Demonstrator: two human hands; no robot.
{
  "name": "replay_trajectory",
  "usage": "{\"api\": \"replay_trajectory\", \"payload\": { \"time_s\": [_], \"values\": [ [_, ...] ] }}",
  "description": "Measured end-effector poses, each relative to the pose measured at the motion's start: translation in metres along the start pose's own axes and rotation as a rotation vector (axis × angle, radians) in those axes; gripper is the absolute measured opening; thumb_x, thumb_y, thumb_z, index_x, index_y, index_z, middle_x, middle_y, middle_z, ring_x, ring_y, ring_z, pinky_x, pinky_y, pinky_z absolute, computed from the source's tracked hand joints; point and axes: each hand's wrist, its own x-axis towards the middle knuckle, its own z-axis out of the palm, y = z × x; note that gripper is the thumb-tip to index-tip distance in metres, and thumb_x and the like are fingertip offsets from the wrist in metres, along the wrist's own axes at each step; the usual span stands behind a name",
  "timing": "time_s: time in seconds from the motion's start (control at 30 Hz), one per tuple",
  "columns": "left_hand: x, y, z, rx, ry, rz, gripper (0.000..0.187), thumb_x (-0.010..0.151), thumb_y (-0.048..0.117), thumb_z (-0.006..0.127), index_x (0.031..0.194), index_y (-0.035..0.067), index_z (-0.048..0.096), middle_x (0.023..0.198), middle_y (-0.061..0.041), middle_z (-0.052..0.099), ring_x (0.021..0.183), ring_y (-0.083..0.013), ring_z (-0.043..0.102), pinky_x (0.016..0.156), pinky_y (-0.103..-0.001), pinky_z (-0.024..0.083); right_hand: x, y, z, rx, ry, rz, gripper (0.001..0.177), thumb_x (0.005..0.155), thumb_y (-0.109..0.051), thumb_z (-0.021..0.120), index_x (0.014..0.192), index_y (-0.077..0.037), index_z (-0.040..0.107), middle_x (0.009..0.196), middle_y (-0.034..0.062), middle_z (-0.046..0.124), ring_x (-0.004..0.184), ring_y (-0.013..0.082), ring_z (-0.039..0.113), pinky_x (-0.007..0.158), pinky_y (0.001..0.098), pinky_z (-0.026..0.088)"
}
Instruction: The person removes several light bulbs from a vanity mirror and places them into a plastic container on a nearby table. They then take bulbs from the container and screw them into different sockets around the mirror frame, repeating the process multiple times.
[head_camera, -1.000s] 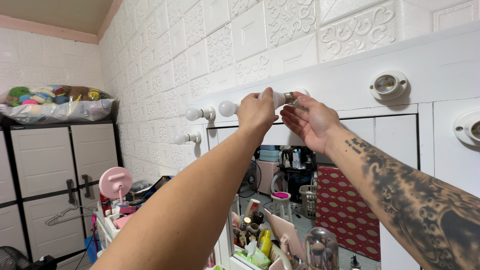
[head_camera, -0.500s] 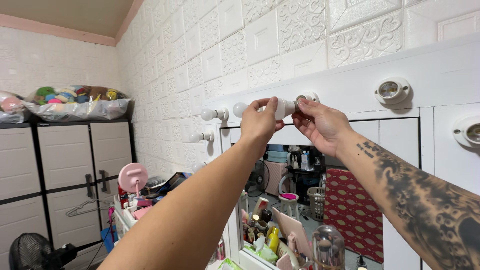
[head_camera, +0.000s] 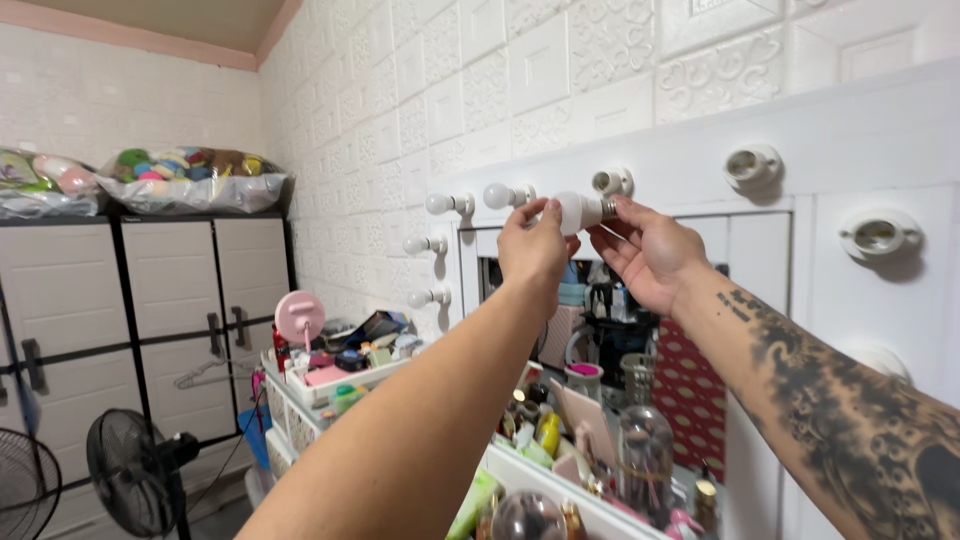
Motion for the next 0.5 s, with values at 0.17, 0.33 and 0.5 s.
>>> {"api": "replay_trajectory", "payload": {
  "time_s": [0.17, 0.33, 0.5],
  "values": [
    [-0.045, 0.018, 0.007, 0.002, -0.007, -0.047, 0.035, 0.097, 0.026, 0.065, 0.127, 0.008, 0.063, 0.116, -0.014, 0.069, 0.091, -0.0217, 0.071, 0.077, -0.030, 0.061, -0.043, -0.018, -0.002, 0.023, 0.010, -0.012, 0.028, 0.100, -0.020, 0.059, 0.122, -0.003, 0.060, 0.116, 0.0099, 0.067, 0.112, 0.0213, 0.067, 0.103, 0.0358, 0.057],
    [-0.079, 0.025, 0.019, -0.089, -0.082, -0.109, 0.030, 0.099, 0.019, 0.058, 0.126, 0.008, 0.065, 0.116, -0.012, 0.068, 0.087, -0.0194, 0.069, 0.076, -0.030, 0.060, -0.094, -0.043, -0.008, 0.015, 0.085, -0.030, 0.026, 0.100, -0.019, 0.058, 0.121, -0.003, 0.061, 0.116, 0.0101, 0.068, 0.113, 0.0214, 0.067, 0.104, 0.0360, 0.057],
    [-0.129, 0.016, 0.034, -0.186, -0.170, -0.159, 0.030, 0.100, 0.017, 0.058, 0.127, 0.005, 0.063, 0.117, -0.012, 0.067, 0.090, -0.0184, 0.066, 0.077, -0.029, 0.060, -0.160, -0.069, -0.020, -0.017, 0.150, -0.059, 0.025, 0.102, -0.017, 0.058, 0.120, -0.001, 0.060, 0.118, 0.0098, 0.066, 0.116, 0.0200, 0.066, 0.108, 0.0351, 0.057]
  ]
}}
